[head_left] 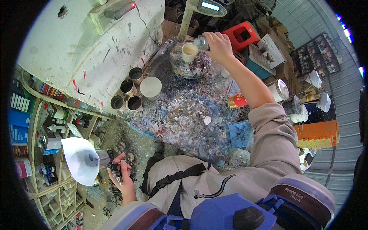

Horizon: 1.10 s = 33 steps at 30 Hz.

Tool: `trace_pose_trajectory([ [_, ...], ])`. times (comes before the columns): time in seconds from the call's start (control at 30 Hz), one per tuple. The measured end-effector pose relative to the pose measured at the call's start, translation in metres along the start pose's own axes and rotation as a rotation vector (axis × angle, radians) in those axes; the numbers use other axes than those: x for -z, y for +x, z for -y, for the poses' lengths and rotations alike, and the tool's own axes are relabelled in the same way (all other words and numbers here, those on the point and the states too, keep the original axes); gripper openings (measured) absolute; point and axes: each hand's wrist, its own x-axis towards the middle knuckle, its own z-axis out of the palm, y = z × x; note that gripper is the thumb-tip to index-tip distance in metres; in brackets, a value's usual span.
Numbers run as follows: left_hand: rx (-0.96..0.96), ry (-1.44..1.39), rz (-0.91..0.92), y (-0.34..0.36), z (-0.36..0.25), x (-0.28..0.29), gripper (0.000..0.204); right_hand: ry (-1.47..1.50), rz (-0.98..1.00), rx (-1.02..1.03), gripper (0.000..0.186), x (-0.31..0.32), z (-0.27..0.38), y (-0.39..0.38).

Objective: The person prepares paint by pouring liquid into a spray gun cup, then walks to a black car in a paint booth and applies paint to the hood. After spraying, the person removes masking tape and paper from the hood.

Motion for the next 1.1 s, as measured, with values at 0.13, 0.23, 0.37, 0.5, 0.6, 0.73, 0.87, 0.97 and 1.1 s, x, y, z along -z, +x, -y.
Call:
trace_pose_trajectory([
  [0.13,0.017,-0.008,-0.003,0.0,-0.001,0.001,0.016,-0.009,-0.008,0.001,0.074,0.001,0.001,0.0],
  [0.23,0.01,0.013,0.006,0.0,-0.002,0.002,0.017,-0.009,0.001,-0.004,0.075,0.004,0.002,0.001],
  [0.37,0.005,0.005,0.006,0.001,-0.002,0.002,0.018,-0.008,0.016,-0.027,0.075,0.007,0.002,0.001],
  [0.5,-0.001,-0.002,0.015,0.001,0.0,0.003,0.019,0.034,0.024,-0.082,0.074,0.009,0.002,0.001],
  [0.6,0.004,-0.008,0.003,0.001,0.002,0.004,0.019,0.052,0.041,-0.103,0.075,0.01,0.001,0.002],
  [0.73,-0.008,-0.009,-0.002,0.002,0.001,0.003,0.019,0.063,0.021,-0.108,0.076,0.011,-0.001,0.002],
  [0.87,-0.003,0.027,0.0,0.003,-0.002,0.003,0.018,0.052,-0.002,-0.084,0.074,0.012,-0.001,0.002],
  [0.97,-0.004,0.037,-0.002,0.003,-0.003,0.003,0.017,0.046,-0.012,-0.059,0.074,0.012,-0.001,0.002],
  [1.1,-0.016,0.031,-0.001,0.005,-0.001,0.005,0.017,0.032,-0.007,-0.048,0.075,0.012,-0.001,0.004],
])
